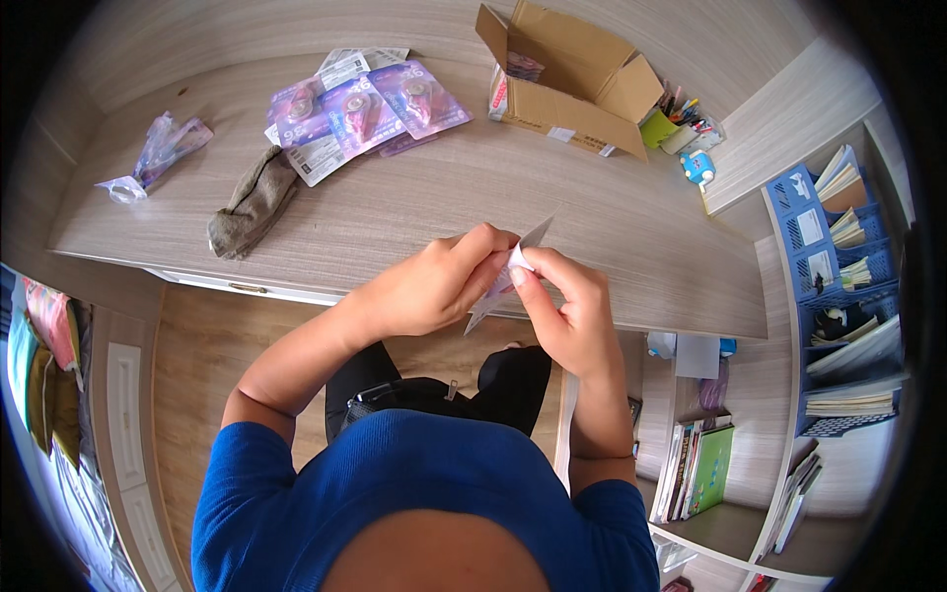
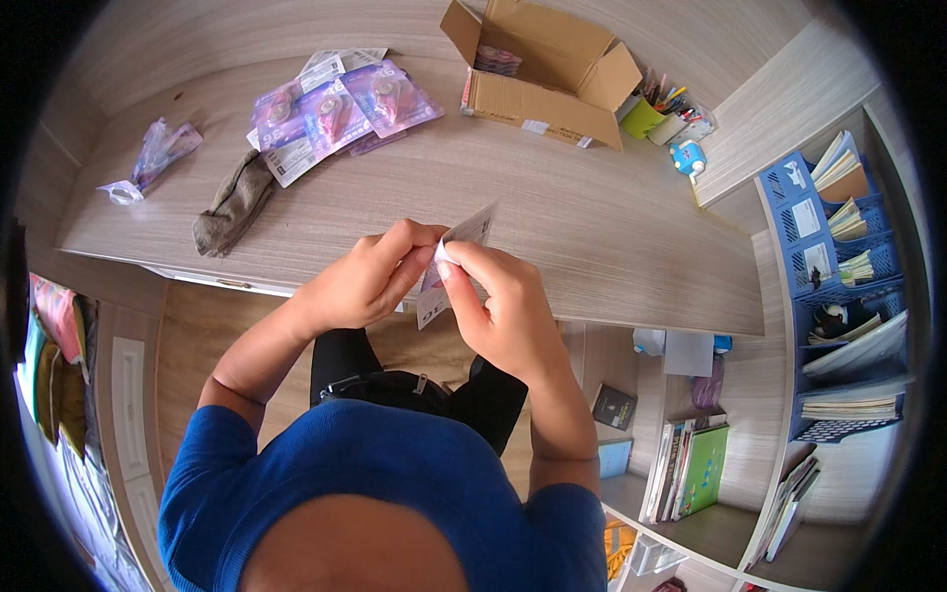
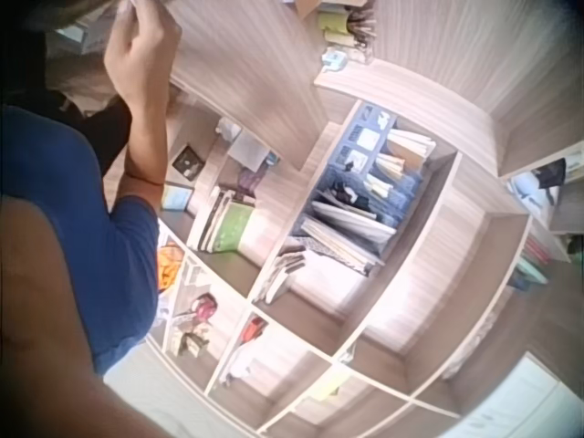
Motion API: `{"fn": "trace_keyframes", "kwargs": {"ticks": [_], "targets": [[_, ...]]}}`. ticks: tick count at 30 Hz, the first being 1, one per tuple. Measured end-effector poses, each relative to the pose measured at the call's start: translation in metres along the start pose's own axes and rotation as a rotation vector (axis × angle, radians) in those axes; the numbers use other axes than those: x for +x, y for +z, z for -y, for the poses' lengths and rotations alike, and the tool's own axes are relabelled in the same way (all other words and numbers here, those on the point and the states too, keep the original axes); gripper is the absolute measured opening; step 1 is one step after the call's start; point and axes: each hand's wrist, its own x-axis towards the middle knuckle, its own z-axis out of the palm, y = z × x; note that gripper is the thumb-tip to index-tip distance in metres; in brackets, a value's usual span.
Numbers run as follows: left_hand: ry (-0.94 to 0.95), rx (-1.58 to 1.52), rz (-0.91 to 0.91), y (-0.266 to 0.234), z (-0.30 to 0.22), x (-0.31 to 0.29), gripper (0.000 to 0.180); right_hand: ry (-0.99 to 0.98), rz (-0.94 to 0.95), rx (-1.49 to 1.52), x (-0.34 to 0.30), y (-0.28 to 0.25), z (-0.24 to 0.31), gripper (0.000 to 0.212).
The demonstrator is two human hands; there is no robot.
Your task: The person unpacks multiple small plastic-wrapped items from a cardboard box on a desk. They remove each item, peel off the attached paper labels, and place the items back into the box. The person handles the items one at a time, repeating the process for several units.
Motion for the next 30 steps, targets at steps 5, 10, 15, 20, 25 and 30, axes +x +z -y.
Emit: {"fn": "trace_keyframes", "kwargs": {"ticks": [5,10,15,20,25,30], "targets": [[-0.073,-0.005,-0.08,0.001,0.003,-0.001,0.011,0.218,0.049,0.539,0.001,0.003,-0.012,0.013],[-0.159,-0.498,-0.221,0.005,0.012,0.004,0.01,0.286,-0.029,0.991,0.003,-0.004,-0.031,0.018],[-0.02,-0.357,-0.224,0.012,0.022,0.003,0.025,0.196,-0.1,0.791,0.009,-0.009,-0.032,0.017],[-0.158,-0.463,-0.173,0.021,0.03,0.004,0.031,0.207,-0.081,0.433,0.016,0.017,-0.03,0.015],[-0.373,-0.429,-0.129,0.01,0.026,0.003,0.027,0.191,-0.046,0.518,0.022,0.022,-0.034,0.016],[-0.19,-0.187,-0.22,0.015,0.034,-0.001,0.025,0.269,-0.014,0.781,0.02,0.024,-0.044,0.014]]}}
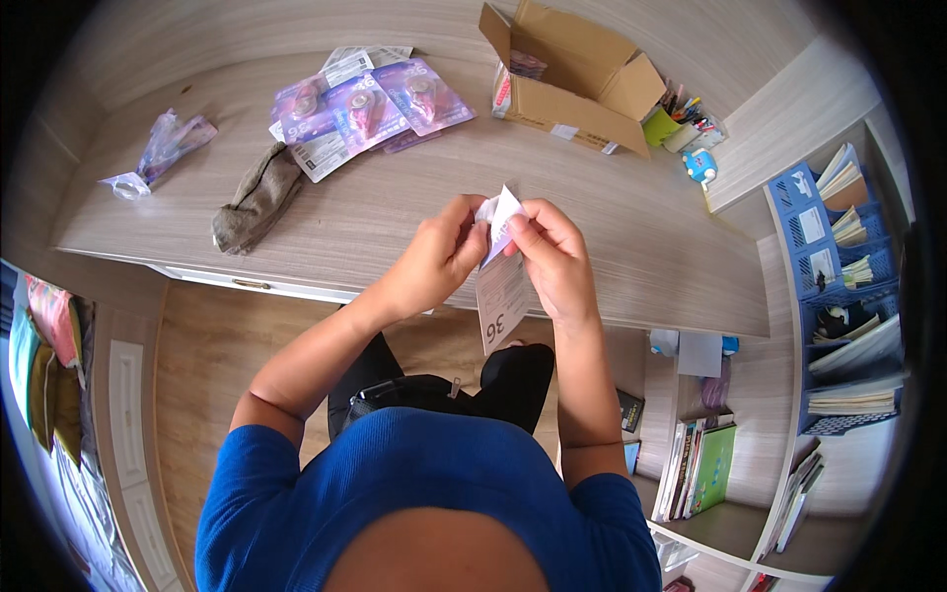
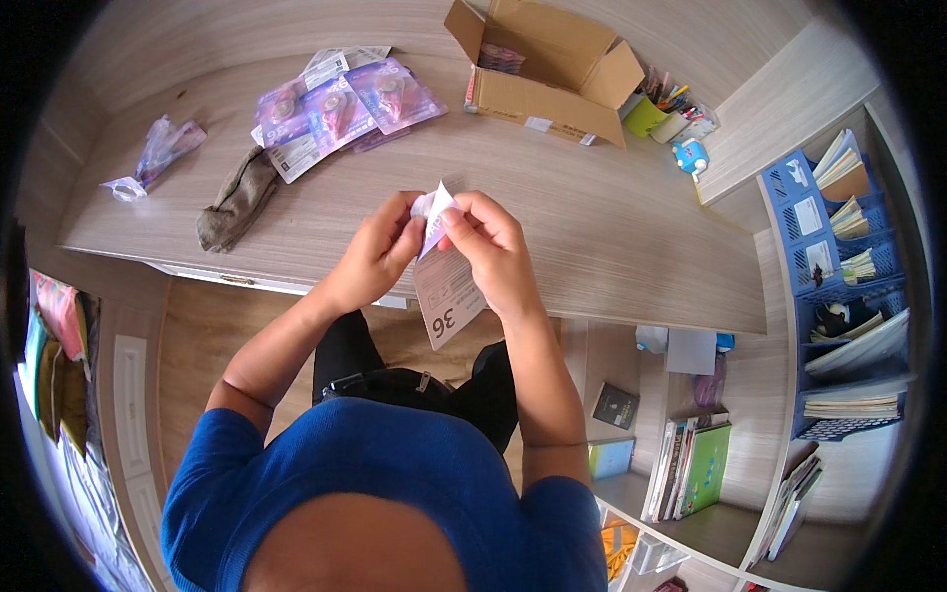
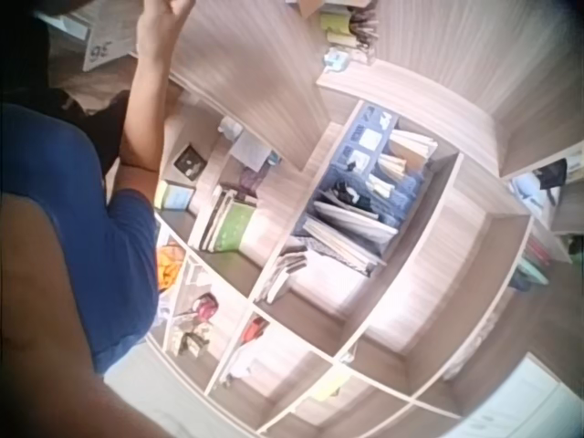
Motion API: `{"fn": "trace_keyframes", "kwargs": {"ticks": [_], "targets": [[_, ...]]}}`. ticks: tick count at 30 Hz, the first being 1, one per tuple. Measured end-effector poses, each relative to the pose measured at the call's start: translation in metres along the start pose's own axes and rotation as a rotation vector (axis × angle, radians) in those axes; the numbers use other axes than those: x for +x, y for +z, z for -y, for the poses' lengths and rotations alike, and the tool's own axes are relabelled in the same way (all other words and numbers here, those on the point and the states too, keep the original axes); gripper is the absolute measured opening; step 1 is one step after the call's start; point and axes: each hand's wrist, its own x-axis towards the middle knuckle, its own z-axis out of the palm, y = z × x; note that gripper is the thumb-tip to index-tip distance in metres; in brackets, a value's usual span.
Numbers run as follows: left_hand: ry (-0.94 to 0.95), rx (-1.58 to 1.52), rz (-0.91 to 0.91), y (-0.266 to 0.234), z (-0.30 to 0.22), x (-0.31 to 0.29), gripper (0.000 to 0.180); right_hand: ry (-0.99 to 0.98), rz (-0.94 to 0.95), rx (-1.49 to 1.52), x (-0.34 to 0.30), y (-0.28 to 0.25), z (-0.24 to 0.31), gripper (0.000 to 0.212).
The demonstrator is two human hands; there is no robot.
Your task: The person unpacks multiple small plastic-wrapped items from a cardboard box on a desk. They remove each item, peel off the attached paper labels, and place the items back into the box. The person handles the items one at a time, repeating the process for several units.
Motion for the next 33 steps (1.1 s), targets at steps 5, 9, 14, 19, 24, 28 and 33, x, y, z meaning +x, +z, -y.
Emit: {"fn": "trace_keyframes", "kwargs": {"ticks": [5,9,14,19,24,28,33], "targets": [[-0.129,-0.275,-0.03,-0.001,0.014,0.001,0.023,-0.002,-0.018,0.38,0.005,-0.011,-0.011,0.01],[-0.225,-0.566,-0.093,0.0,0.011,0.007,0.021,0.048,-0.148,0.565,0.014,-0.006,-0.007,0.009],[-0.464,-0.544,-0.005,0.008,0.001,0.009,0.028,-0.158,-0.184,-0.174,0.008,0.007,-0.017,0.011],[-0.378,-0.679,-0.207,0.022,0.024,0.012,0.023,-0.394,-0.211,-0.297,0.019,0.012,-0.025,0.013],[-0.256,-0.616,-0.358,0.025,0.026,0.021,0.025,-0.32,-0.121,0.321,0.025,0.004,-0.03,0.011],[-0.302,-0.617,-0.43,0.027,0.022,0.025,0.024,-0.316,-0.126,0.225,0.024,-0.003,-0.03,0.009],[-0.2,-0.049,-0.183,0.011,0.041,0.024,0.025,-0.65,-0.202,-0.809,0.034,-0.005,0.007,0.022]]}}
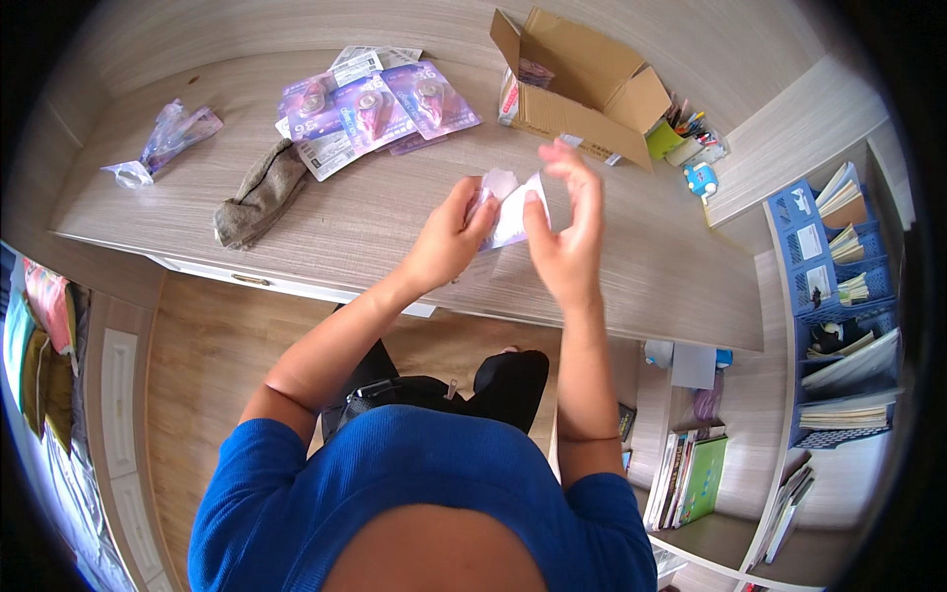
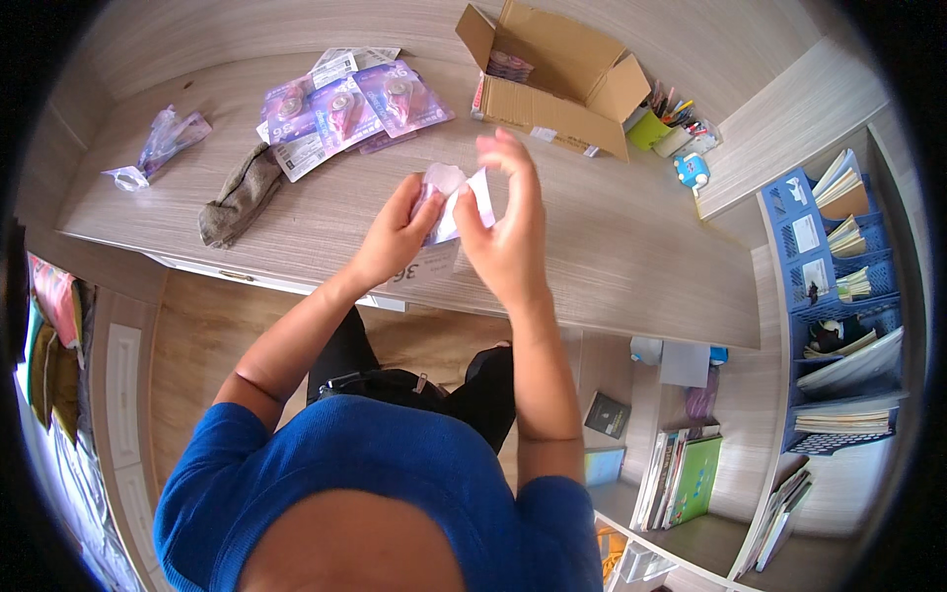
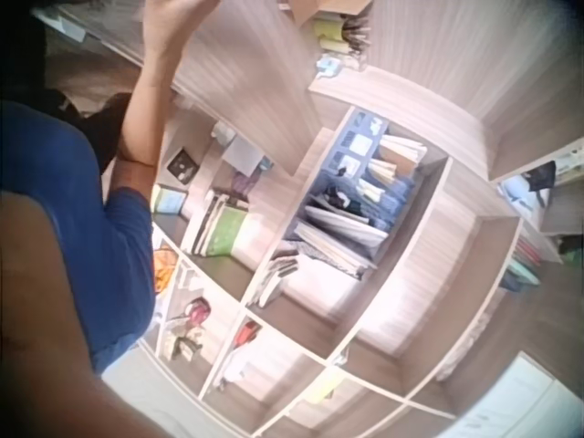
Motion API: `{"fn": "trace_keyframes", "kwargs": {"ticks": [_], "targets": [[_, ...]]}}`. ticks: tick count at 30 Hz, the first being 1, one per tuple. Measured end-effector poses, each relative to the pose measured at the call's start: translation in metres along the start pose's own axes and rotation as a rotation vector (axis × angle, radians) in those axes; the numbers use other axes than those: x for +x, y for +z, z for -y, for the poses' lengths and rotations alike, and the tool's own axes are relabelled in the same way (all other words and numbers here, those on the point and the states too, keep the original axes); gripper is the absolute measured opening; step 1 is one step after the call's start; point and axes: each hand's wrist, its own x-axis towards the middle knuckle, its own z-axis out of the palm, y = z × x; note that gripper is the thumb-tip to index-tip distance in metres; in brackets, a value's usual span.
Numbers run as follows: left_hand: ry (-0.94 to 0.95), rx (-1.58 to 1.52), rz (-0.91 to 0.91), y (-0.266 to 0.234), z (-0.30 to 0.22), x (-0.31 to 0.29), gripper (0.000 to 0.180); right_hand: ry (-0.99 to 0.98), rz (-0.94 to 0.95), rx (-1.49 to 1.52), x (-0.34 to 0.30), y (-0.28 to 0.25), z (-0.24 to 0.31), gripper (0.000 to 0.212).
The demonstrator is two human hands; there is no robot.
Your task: The person unpacks multiple small plastic-wrapped items from a cardboard box on a desk. They remove each item, peel off the attached paper labels, and place the items back into the box. The person handles the items one at a time, repeating the process for several units.
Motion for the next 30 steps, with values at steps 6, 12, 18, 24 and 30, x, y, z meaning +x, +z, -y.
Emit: {"fn": "trace_keyframes", "kwargs": {"ticks": [6,12,18,24,30], "targets": [[0.124,0.115,-0.036,0.005,-0.017,0.005,0.027,0.243,0.506,-0.39,0.036,-0.012,0.021,0.036],[0.139,0.225,0.021,-0.002,-0.034,0.018,0.03,0.357,0.585,-0.33,0.046,-0.016,0.004,0.022],[0.16,0.295,0.09,-0.012,-0.026,0.029,0.029,0.337,0.411,-0.458,0.035,-0.006,-0.017,0.017],[0.096,0.343,0.21,-0.021,-0.037,0.028,0.032,0.363,0.347,-0.265,0.028,-0.006,-0.039,0.017],[0.133,0.284,0.143,-0.019,-0.021,0.033,0.03,0.255,0.316,-0.232,0.026,0.0,-0.037,0.015]]}}
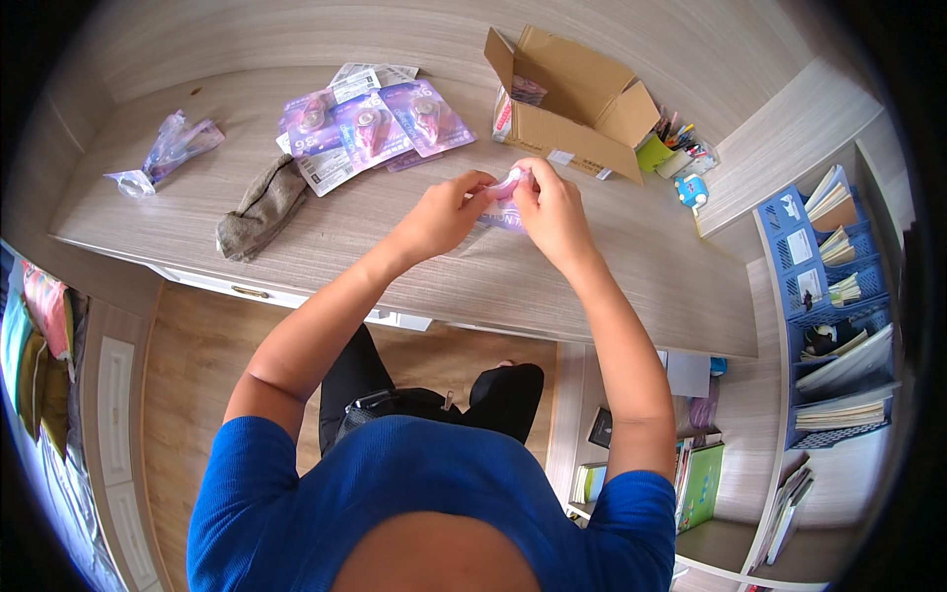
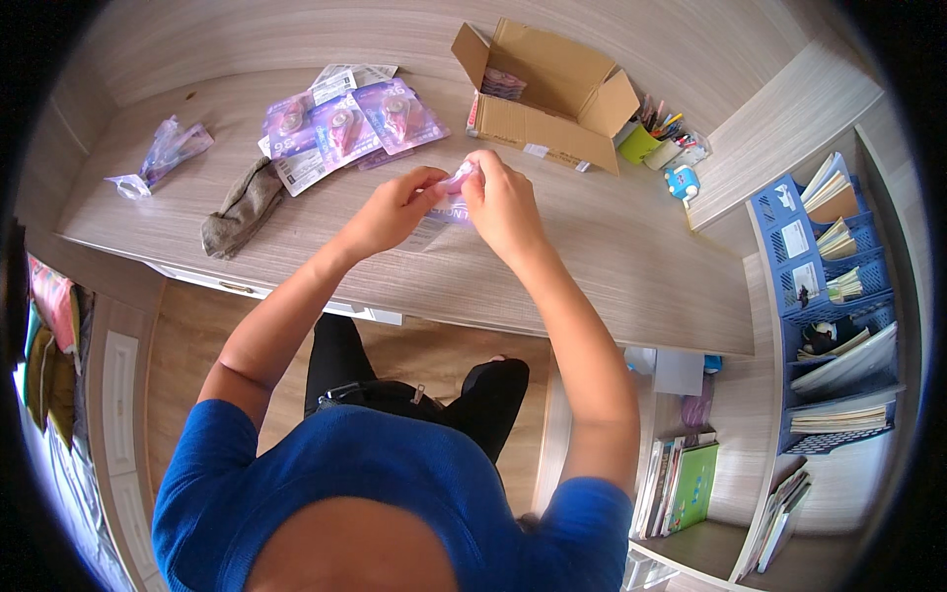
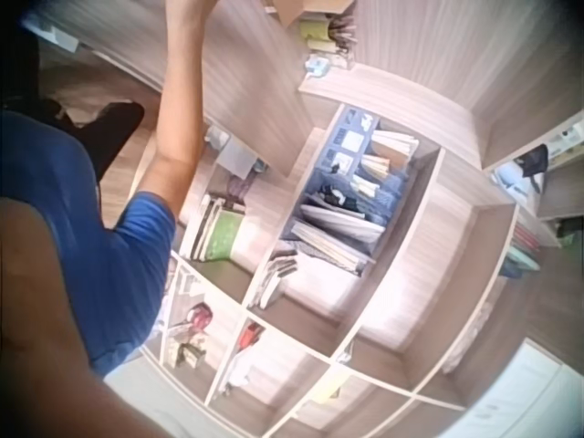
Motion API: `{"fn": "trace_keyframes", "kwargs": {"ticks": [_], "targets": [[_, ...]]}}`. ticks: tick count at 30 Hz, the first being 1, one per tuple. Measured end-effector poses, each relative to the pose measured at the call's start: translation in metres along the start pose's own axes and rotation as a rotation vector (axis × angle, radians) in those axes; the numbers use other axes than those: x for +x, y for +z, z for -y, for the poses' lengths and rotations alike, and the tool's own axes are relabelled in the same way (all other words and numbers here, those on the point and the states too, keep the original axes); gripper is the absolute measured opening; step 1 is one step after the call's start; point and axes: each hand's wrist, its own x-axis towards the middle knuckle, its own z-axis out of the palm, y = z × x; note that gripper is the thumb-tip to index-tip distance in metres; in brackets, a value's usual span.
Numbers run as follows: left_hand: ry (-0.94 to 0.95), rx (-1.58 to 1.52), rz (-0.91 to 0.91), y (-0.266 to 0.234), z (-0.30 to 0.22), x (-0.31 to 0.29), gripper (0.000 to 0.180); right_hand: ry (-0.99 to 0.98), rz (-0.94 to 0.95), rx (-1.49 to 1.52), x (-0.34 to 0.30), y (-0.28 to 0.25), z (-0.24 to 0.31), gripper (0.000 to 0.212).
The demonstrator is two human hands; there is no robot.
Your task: The person unpacks multiple small plastic-wrapped items from a cardboard box on a desk. They remove each item, peel off the attached paper labels, and place the items back into the box. The person handles the items one at a time, repeating the process for several units.
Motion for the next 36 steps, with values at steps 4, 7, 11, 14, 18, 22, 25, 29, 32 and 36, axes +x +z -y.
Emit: {"fn": "trace_keyframes", "kwargs": {"ticks": [4,7,11,14,18,22,25,29,32,36], "targets": [[0.078,0.018,-0.001,-0.005,-0.001,0.002,0.028,0.049,0.075,0.117,0.004,-0.01,-0.003,0.015],[0.041,-0.074,0.014,-0.007,-0.001,0.0,0.027,0.04,0.085,0.267,0.007,-0.011,-0.007,0.016],[0.142,-0.07,-0.06,-0.004,-0.002,0.001,0.025,-0.012,0.097,0.274,0.007,-0.013,0.005,0.016],[0.225,-0.097,-0.149,0.005,0.0,0.001,0.023,-0.157,0.006,0.124,0.003,-0.005,0.009,0.016],[0.201,-0.147,-0.128,0.004,-0.005,0.0,0.021,-0.15,-0.047,0.202,0.002,-0.002,0.007,0.016],[0.223,-0.123,-0.13,0.002,-0.01,-0.004,0.02,-0.002,0.007,0.487,0.002,0.001,0.008,0.017],[0.115,-0.147,-0.114,0.0,-0.013,-0.007,0.02,0.105,0.044,0.761,0.001,0.003,0.005,0.017],[0.174,-0.318,-0.202,0.009,-0.004,-0.002,0.022,0.052,-0.021,0.689,-0.002,0.011,0.002,0.015],[0.154,-0.403,-0.265,0.019,0.002,-0.001,0.022,0.012,-0.101,0.572,-0.001,0.016,0.001,0.015],[0.01,-0.376,-0.326,0.013,0.014,-0.002,0.021,-0.28,-0.43,-0.082,-0.001,0.01,0.023,0.032]]}}
